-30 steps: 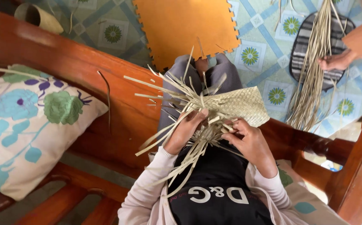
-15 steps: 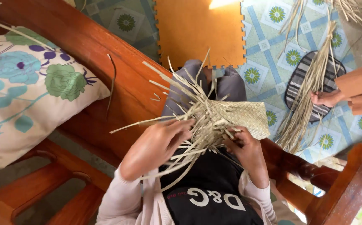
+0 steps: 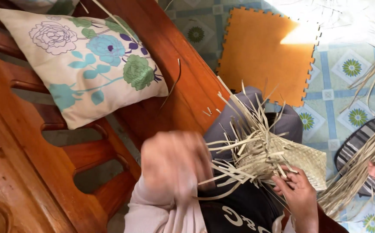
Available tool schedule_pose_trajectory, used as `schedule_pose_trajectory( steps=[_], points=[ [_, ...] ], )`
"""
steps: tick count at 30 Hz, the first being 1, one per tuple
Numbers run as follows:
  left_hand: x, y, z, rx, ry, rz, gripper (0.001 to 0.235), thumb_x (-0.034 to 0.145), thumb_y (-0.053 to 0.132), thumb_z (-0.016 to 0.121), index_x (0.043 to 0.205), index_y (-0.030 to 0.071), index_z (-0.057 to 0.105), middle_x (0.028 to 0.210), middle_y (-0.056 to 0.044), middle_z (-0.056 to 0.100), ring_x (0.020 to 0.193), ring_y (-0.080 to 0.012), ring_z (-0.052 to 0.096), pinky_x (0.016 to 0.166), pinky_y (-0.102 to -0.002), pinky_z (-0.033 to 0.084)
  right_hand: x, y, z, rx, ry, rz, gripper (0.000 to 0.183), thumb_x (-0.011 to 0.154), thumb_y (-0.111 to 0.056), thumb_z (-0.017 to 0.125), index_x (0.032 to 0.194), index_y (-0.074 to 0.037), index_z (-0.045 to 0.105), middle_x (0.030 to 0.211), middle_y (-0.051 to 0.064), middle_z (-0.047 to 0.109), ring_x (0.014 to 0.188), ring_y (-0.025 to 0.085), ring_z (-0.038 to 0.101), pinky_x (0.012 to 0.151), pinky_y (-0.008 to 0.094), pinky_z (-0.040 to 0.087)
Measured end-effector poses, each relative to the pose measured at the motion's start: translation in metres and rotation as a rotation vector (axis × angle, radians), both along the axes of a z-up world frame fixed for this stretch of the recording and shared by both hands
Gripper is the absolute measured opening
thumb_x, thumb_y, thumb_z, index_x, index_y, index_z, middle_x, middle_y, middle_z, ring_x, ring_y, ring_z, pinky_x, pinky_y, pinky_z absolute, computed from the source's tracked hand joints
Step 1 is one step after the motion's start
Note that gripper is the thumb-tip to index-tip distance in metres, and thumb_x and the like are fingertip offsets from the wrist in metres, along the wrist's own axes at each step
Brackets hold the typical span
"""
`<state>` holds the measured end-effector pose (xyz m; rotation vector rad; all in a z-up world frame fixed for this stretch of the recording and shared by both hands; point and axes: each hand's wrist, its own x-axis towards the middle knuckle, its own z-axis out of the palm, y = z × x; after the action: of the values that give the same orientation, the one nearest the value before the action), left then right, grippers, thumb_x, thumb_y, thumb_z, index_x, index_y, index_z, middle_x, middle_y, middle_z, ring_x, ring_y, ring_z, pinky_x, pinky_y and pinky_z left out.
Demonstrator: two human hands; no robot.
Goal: Weaving a basket using dried plant fibers while sitting on a bench.
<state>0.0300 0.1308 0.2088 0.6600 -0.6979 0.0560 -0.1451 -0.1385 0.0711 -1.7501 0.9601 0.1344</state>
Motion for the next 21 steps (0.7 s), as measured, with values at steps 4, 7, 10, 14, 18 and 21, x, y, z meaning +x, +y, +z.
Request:
schedule_pose_trajectory(
  steps=[4,7,10,14,18,21],
  points=[
    [0.114,0.033,-0.159,0.479,0.349,0.382,0.017,0.102,0.012,0.057,0.113,0.005,0.069,0.096,-0.008,0.068,0.078,-0.0172,0.061,0.071,-0.028,0.049,-0.008,-0.018,-0.021,-0.003,-0.018,0.060,0.045,0.084,0.003,0.075,0.127,0.000,0.063,0.095,0.024,0.073,0.067,0.029,0.069,0.064,0.036,0.057],
    [0.177,0.042,-0.295,0.851,0.687,0.576,0.024,0.096,0.016,0.064,0.117,0.007,0.071,0.108,-0.002,0.073,0.094,-0.0098,0.068,0.074,-0.024,0.057,-0.001,-0.017,-0.016,0.054,0.011,0.017,0.043,0.086,0.005,0.074,0.127,0.002,0.062,0.093,0.026,0.071,0.064,0.033,0.068,0.061,0.038,0.055],
    [0.192,0.047,-0.366,1.474,0.645,0.661,0.031,0.101,0.013,0.057,0.131,0.006,0.061,0.122,-0.012,0.062,0.111,-0.0289,0.063,0.096,-0.043,0.053,0.006,-0.011,-0.001,0.061,0.063,-0.029,0.054,0.082,0.010,0.072,0.134,0.004,0.055,0.128,0.023,0.069,0.072,0.040,0.069,0.069,0.046,0.060],
    [0.191,0.045,-0.425,1.760,0.112,0.956,0.027,0.093,-0.001,0.058,0.119,0.003,0.053,0.110,-0.019,0.055,0.098,-0.0418,0.055,0.076,-0.053,0.051,0.002,-0.015,-0.014,0.078,0.057,-0.020,0.049,0.084,0.007,0.072,0.130,0.002,0.055,0.122,0.020,0.070,0.071,0.038,0.070,0.065,0.044,0.058],
    [0.197,0.039,-0.465,2.190,-0.136,1.369,0.003,0.086,0.011,0.052,0.088,0.014,0.054,0.088,-0.006,0.057,0.082,-0.0264,0.059,0.069,-0.035,0.050,-0.001,-0.008,-0.011,0.065,0.049,-0.049,0.040,0.083,0.004,0.077,0.117,0.004,0.055,0.102,0.020,0.067,0.070,0.032,0.071,0.062,0.040,0.058],
    [0.202,0.022,-0.369,1.237,0.511,0.867,0.032,0.077,-0.008,0.032,0.094,0.015,0.045,0.083,0.000,0.056,0.074,-0.0169,0.051,0.070,-0.034,0.043,-0.004,-0.011,0.001,-0.048,0.044,0.154,0.021,0.085,-0.009,0.079,0.087,-0.002,0.059,0.076,0.012,0.072,0.064,0.021,0.074,0.065,0.030,0.064]
  ],
)
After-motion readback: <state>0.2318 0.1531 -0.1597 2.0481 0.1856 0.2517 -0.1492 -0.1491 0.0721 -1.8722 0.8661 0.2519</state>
